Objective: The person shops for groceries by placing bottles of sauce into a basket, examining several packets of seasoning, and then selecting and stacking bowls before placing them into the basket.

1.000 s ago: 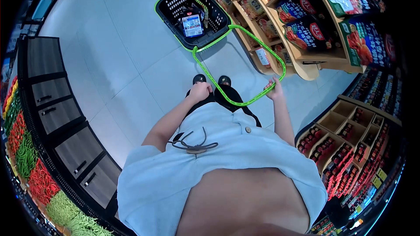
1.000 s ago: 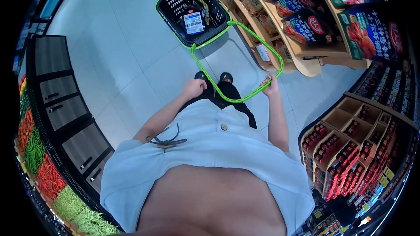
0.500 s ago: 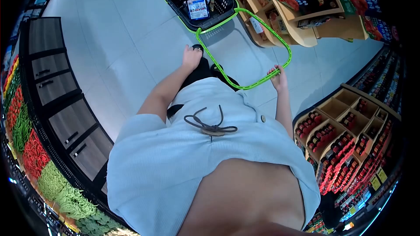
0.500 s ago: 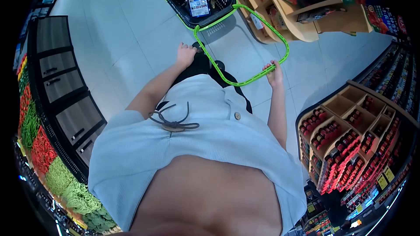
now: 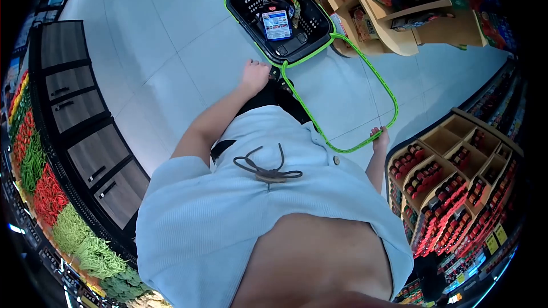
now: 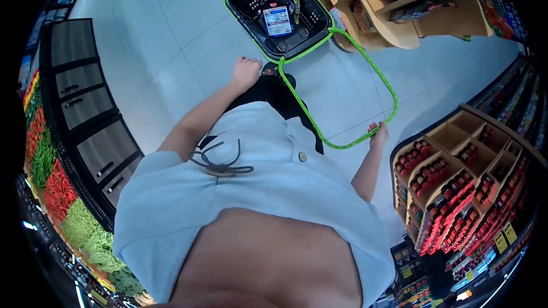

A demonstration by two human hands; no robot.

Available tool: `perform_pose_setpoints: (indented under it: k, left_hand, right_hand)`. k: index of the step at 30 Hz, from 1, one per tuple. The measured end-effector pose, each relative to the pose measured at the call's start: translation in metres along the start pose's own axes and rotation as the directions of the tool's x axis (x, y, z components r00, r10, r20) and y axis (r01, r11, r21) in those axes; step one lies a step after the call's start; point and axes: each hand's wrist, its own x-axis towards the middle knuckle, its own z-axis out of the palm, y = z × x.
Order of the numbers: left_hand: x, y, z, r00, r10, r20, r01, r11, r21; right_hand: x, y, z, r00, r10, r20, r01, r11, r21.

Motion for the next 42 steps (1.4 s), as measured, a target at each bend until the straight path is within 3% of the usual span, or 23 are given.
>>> perform_pose_setpoints:
  k: [2, 4, 5, 8, 9, 10, 12, 13, 15, 17, 18, 19, 22, 27, 30, 33, 36, 38, 41, 42]
  left_hand:
    - [-0.002, 0.016, 0.007, 0.988, 0.09, -0.125, -0.096, 0.994, -0.046]
    - [-0.007, 0.027, 0.007, 0.983, 0.182, -0.035, -0.183, 0.983, -0.023]
    - [-0.005, 0.028, 0.011, 0.982, 0.17, -0.087, -0.174, 0.984, -0.041]
    - [-0.007, 0.02, 0.019, 0.984, 0.074, -0.164, -0.094, 0.989, -0.116]
    - [-0.004, 0.019, 0.015, 0.989, 0.005, -0.145, -0.028, 0.987, -0.159]
    - [-0.001, 0.016, 0.012, 0.99, -0.064, -0.126, 0.038, 0.979, -0.2]
    - [-0.001, 0.006, 0.013, 0.949, -0.163, -0.27, 0.075, 0.948, -0.309]
    - [-0.002, 0.0, 0.011, 0.931, -0.187, -0.315, 0.079, 0.942, -0.326]
    - [-0.009, -0.011, 0.009, 0.908, -0.212, -0.36, 0.079, 0.933, -0.351]
    - [-0.017, -0.017, 0.009, 0.915, -0.136, -0.379, 0.053, 0.974, -0.222]
    - [-0.023, -0.018, 0.011, 0.919, -0.1, -0.382, 0.041, 0.986, -0.16]
    - [-0.027, -0.018, 0.011, 0.926, -0.115, -0.359, 0.067, 0.988, -0.142]
    - [-0.031, -0.02, 0.006, 0.938, -0.143, -0.315, 0.119, 0.988, -0.095]
    - [-0.035, -0.024, 0.019, 0.958, -0.076, -0.275, 0.048, 0.993, -0.108]
    - [-0.029, -0.034, 0.025, 0.969, -0.125, -0.215, 0.075, 0.971, -0.226]
    - [-0.021, -0.035, 0.01, 0.975, -0.203, -0.093, 0.154, 0.911, -0.383]
    - [0.016, -0.036, -0.022, 0.956, -0.168, -0.239, -0.016, 0.786, -0.618]
    - [0.047, -0.024, -0.083, 0.885, -0.188, -0.425, -0.174, 0.714, -0.678]
    - [0.054, 0.011, -0.226, 0.644, -0.249, -0.723, -0.46, 0.63, -0.626]
    - [0.047, 0.019, -0.268, 0.536, -0.246, -0.808, -0.638, 0.508, -0.578]
  right_hand:
    - [-0.003, 0.007, -0.019, 0.993, -0.012, -0.114, 0.004, 0.997, -0.076]
    - [0.011, 0.029, -0.051, 0.984, -0.028, -0.178, 0.001, 0.988, -0.153]
    - [0.042, 0.044, -0.075, 0.981, -0.049, -0.185, -0.012, 0.949, -0.315]
    - [0.029, 0.049, -0.07, 0.866, -0.277, -0.417, -0.082, 0.743, -0.664]
    - [-0.001, 0.028, -0.052, 0.825, -0.236, -0.513, -0.238, 0.678, -0.695]
    - [-0.008, 0.034, -0.042, 0.766, -0.399, -0.503, -0.227, 0.565, -0.793]
    - [-0.016, 0.042, -0.031, 0.613, -0.687, -0.39, -0.258, 0.292, -0.921]
    - [-0.013, 0.051, -0.022, 0.579, -0.748, -0.326, -0.199, 0.258, -0.946]
    - [-0.011, 0.058, -0.008, 0.799, -0.594, -0.098, 0.142, 0.344, -0.928]
    - [-0.003, 0.08, 0.021, 0.929, -0.361, 0.081, 0.248, 0.446, -0.86]
    - [-0.014, 0.081, 0.037, 0.971, -0.135, 0.196, 0.238, 0.583, -0.777]
    - [-0.032, 0.079, 0.055, 0.941, 0.081, 0.33, 0.181, 0.704, -0.687]
    - [-0.058, 0.089, 0.087, 0.829, 0.271, 0.489, 0.219, 0.648, -0.73]
    - [-0.071, 0.112, 0.097, 0.833, 0.253, 0.492, 0.251, 0.619, -0.744]
    - [-0.079, 0.108, 0.1, 0.879, 0.318, 0.356, 0.131, 0.558, -0.819]
    - [-0.08, 0.095, 0.123, 0.873, 0.268, 0.407, 0.149, 0.648, -0.747]
    - [-0.121, 0.05, 0.182, 0.828, 0.237, 0.508, 0.161, 0.767, -0.621]
    - [-0.169, 0.014, 0.231, 0.646, 0.279, 0.71, 0.141, 0.871, -0.47]
    - [-0.247, -0.019, 0.3, 0.204, 0.375, 0.904, 0.01, 0.923, -0.385]
    - [-0.277, -0.026, 0.316, 0.065, 0.409, 0.91, -0.054, 0.912, -0.406]
